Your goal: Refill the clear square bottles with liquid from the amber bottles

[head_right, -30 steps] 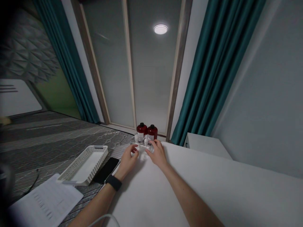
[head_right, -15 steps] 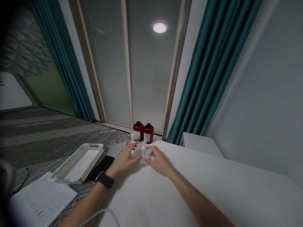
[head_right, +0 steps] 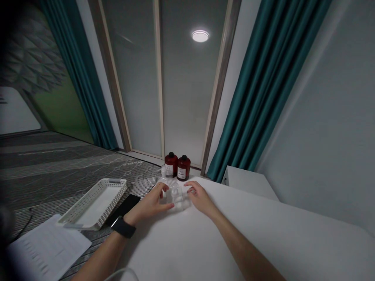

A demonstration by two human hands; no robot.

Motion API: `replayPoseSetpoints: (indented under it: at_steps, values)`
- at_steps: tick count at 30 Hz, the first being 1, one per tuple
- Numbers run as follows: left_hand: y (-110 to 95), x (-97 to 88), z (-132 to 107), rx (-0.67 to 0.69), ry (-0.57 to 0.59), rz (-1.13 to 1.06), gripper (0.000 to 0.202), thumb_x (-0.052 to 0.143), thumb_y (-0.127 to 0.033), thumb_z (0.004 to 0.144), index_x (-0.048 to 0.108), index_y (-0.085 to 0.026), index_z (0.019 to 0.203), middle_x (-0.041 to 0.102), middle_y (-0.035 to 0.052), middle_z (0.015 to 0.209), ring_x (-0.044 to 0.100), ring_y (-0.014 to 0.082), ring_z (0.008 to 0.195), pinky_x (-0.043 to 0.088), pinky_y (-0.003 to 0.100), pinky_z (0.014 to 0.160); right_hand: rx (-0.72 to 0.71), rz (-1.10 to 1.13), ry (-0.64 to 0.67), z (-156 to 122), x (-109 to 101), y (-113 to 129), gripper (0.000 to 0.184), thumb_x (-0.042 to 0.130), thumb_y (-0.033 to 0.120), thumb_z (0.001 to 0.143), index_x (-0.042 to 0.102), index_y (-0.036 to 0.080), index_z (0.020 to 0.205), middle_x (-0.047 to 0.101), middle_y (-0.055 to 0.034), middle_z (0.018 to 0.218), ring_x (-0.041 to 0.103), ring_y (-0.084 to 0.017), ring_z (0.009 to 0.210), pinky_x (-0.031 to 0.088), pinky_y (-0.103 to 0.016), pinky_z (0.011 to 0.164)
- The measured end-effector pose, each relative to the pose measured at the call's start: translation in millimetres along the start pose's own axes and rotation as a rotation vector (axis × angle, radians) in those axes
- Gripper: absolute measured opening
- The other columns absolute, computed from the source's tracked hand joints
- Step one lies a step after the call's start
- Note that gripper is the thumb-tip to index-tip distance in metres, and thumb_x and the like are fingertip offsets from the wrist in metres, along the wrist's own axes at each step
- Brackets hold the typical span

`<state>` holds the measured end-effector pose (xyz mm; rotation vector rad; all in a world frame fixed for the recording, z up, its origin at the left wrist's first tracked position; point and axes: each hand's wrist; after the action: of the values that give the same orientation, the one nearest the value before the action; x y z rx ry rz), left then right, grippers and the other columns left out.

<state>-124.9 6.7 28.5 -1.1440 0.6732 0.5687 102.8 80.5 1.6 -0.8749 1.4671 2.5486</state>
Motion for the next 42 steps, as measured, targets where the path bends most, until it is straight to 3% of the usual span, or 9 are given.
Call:
replayPoseSetpoints:
  at_steps: [2, 5, 8, 11, 16, 21, 25, 31, 42]
  values:
    - [0.1, -3.2, -0.7, 0.000, -0.001, 0.042, 0.043, 0.076, -0.042, 0.074, 0.054, -0.020, 0.103, 0.058, 0.0058, 0.107, 0.060, 0.0227, 0.087, 0.049, 0.035, 0.077, 0.037, -0.018, -0.117, 15.0, 5.1, -10.0, 0.029, 0.047, 0.016, 0.082, 0.062, 0.020, 0.106, 0.067, -0.0066, 0.110, 0.065, -0.018, 0.085, 0.054, -0.033, 0.076]
    - [-0.1, -6.5, -2.0, -0.015, 0.006, 0.107, 0.045, 0.074, -0.046, 0.075, 0.052, -0.020, 0.104, 0.057, 0.0067, 0.110, 0.061, 0.0255, 0.090, 0.049, 0.037, 0.079, 0.063, -0.050, -0.281, 38.9, 14.4, -18.0, 0.033, 0.050, 0.025, 0.085, 0.057, 0.018, 0.116, 0.062, -0.0117, 0.114, 0.063, -0.021, 0.086, 0.054, -0.037, 0.074]
    - [-0.2, -7.9, -3.4, -0.034, 0.020, 0.155, 0.047, 0.072, -0.050, 0.074, 0.051, -0.020, 0.105, 0.056, 0.0068, 0.109, 0.063, 0.0259, 0.087, 0.049, 0.037, 0.076, 0.048, -0.090, -0.404, 61.7, 24.4, -18.6, 0.039, 0.053, 0.028, 0.085, 0.053, 0.019, 0.123, 0.055, -0.0134, 0.121, 0.059, -0.024, 0.100, 0.050, -0.043, 0.090]
    - [-0.3, -8.7, -4.5, -0.032, 0.024, 0.187, 0.047, 0.072, -0.051, 0.074, 0.052, -0.021, 0.105, 0.057, 0.0062, 0.108, 0.063, 0.0251, 0.084, 0.049, 0.035, 0.073, 0.044, -0.122, -0.493, 81.2, 33.5, -17.1, 0.049, 0.058, 0.034, 0.085, 0.047, 0.020, 0.131, 0.048, -0.0149, 0.129, 0.047, -0.030, 0.125, 0.038, -0.049, 0.108]
    - [-2.6, -10.5, -5.1, -0.040, 0.040, 0.197, 0.046, 0.071, -0.051, 0.074, 0.053, -0.021, 0.104, 0.057, 0.0076, 0.109, 0.065, 0.0271, 0.087, 0.050, 0.036, 0.073, 0.074, -0.141, -0.533, 104.8, 42.5, -17.8, 0.063, 0.066, 0.043, 0.083, 0.044, 0.022, 0.138, 0.046, -0.0162, 0.137, 0.039, -0.036, 0.133, 0.027, -0.056, 0.114]
    - [-6.3, -12.6, -5.3, -0.071, 0.074, 0.206, 0.045, 0.071, -0.049, 0.075, 0.051, -0.021, 0.104, 0.057, 0.0084, 0.111, 0.065, 0.0277, 0.090, 0.049, 0.036, 0.074, 0.082, -0.095, -0.477, 116.1, 44.9, -22.6, 0.056, 0.063, 0.043, 0.085, 0.048, 0.022, 0.134, 0.055, -0.0142, 0.134, 0.049, -0.032, 0.128, 0.035, -0.051, 0.111]
    - [-5.2, -12.2, -6.0, -0.049, 0.068, 0.174, 0.042, 0.069, -0.048, 0.077, 0.050, -0.022, 0.103, 0.058, 0.0072, 0.109, 0.064, 0.0266, 0.090, 0.047, 0.033, 0.073, 0.088, -0.046, -0.428, 116.9, 41.9, -26.0, 0.055, 0.065, 0.041, 0.083, 0.049, 0.022, 0.132, 0.058, -0.0127, 0.131, 0.056, -0.028, 0.123, 0.042, -0.045, 0.107]
    - [-5.6, -8.1, -5.5, -0.055, 0.044, 0.166, 0.041, 0.070, -0.048, 0.076, 0.047, -0.022, 0.098, 0.062, 0.0038, 0.098, 0.062, 0.0239, 0.083, 0.041, 0.030, 0.069, 0.096, 0.006, -0.363, 104.9, 30.3, -22.6, 0.053, 0.068, 0.040, 0.079, 0.051, 0.023, 0.127, 0.060, -0.0105, 0.128, 0.058, -0.027, 0.119, 0.043, -0.044, 0.105]
    - [-17.1, -1.5, -5.6, -0.093, 0.103, 0.084, 0.042, 0.069, -0.048, 0.075, 0.050, -0.020, 0.100, 0.060, -0.0011, 0.081, 0.056, 0.0188, 0.069, 0.036, 0.027, 0.065, 0.115, 0.105, -0.279, 35.8, -10.5, -12.8, 0.055, 0.071, 0.036, 0.076, 0.050, 0.024, 0.125, 0.064, -0.0060, 0.120, 0.063, -0.024, 0.111, 0.046, -0.042, 0.102]
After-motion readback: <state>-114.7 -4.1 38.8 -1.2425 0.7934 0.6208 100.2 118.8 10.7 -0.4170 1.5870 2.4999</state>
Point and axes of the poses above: each hand's wrist, its own z-axis towards the middle knuckle, its own x-axis out of the palm, y = z × x
